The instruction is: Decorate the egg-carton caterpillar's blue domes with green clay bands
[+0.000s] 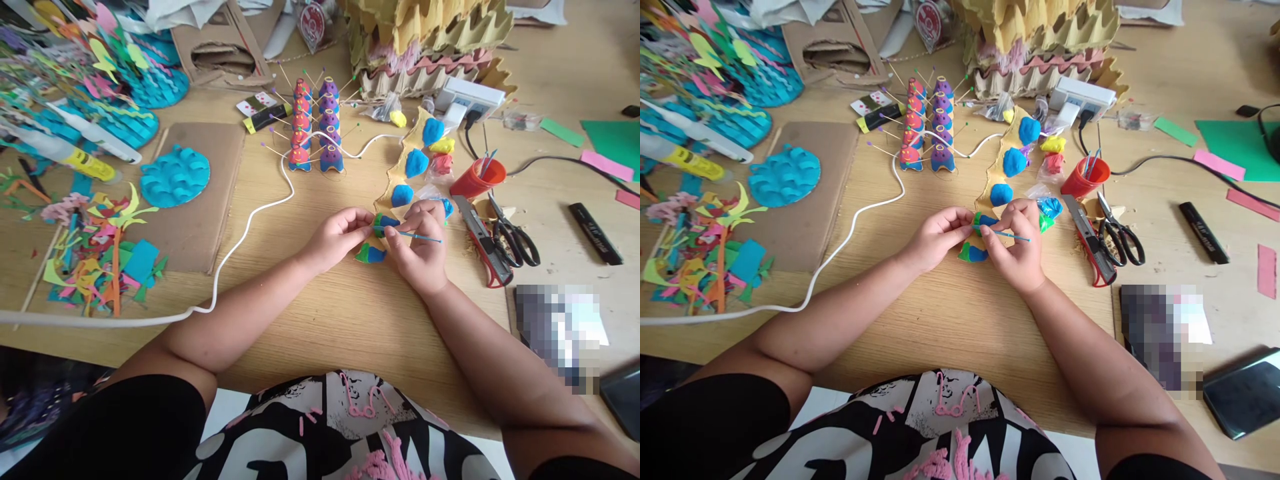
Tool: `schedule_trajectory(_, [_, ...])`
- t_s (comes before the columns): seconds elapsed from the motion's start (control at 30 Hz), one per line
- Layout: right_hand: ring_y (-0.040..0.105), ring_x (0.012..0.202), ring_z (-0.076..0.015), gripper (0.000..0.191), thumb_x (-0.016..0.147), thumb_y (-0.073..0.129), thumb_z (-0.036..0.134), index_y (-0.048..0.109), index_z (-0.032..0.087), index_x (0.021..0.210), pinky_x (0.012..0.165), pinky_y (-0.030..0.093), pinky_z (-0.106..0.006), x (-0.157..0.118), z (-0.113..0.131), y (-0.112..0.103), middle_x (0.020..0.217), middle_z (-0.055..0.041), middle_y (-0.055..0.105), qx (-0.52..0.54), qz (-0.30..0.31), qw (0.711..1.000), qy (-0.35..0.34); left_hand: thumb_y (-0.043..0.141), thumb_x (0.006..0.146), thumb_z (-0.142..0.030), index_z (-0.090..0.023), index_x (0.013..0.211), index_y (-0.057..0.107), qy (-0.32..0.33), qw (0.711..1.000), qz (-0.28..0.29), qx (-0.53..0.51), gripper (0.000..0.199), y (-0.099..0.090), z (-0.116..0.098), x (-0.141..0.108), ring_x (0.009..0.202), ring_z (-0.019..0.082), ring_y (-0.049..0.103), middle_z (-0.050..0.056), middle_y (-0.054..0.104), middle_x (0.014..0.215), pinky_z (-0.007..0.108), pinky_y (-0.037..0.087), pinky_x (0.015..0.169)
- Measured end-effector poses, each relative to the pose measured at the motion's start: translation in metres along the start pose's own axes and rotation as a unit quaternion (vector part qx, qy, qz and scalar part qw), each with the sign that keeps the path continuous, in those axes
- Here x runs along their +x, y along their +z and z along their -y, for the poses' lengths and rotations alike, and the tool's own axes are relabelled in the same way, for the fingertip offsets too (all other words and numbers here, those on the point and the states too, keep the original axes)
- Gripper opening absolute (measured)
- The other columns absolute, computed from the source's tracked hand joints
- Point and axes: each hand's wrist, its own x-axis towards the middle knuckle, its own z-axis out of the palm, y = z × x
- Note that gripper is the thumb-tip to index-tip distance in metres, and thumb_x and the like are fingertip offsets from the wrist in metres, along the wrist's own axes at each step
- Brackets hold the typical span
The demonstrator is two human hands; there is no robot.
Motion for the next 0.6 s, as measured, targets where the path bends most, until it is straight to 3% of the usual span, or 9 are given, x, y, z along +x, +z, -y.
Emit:
schedule_trajectory(0.23, [0.062, 0.095, -0.0244, 0.025, 0.098, 0.072, 0.046, 0.062, 0.028, 0.084, 0.086, 0.057, -0.051, -0.0002, 0.0000, 0.0017, 0.094, -0.0038, 0.056, -0.036, -0.023, 0.999, -0.001, 0.093, 0.081, -0.043, -0.019, 0.103, 0.074, 0.002, 1.000, 0.002, 0.001, 0.038, 0.0006, -0.0005, -0.0004, 0.070, 0.009, 0.064, 0.000, 0.076, 0.089, 0.022, 0.047, 0.060])
schedule_trajectory(0.6, [0.061, 0.099, -0.0249, 0.018, 0.097, 0.073, 0.036, 0.061, 0.027, 0.087, 0.095, 0.056, -0.052, -0.0006, -0.0014, 0.0013, 0.099, -0.0047, 0.056, -0.020, -0.011, 1.000, 0.009, 0.091, 0.083, -0.042, -0.018, 0.102, 0.073, 0.017, 1.000, 0.022, 0.002, 0.035, 0.0002, 0.0009, 0.0001, 0.073, 0.009, 0.065, 0.000, 0.075, 0.089, 0.023, 0.049, 0.066])
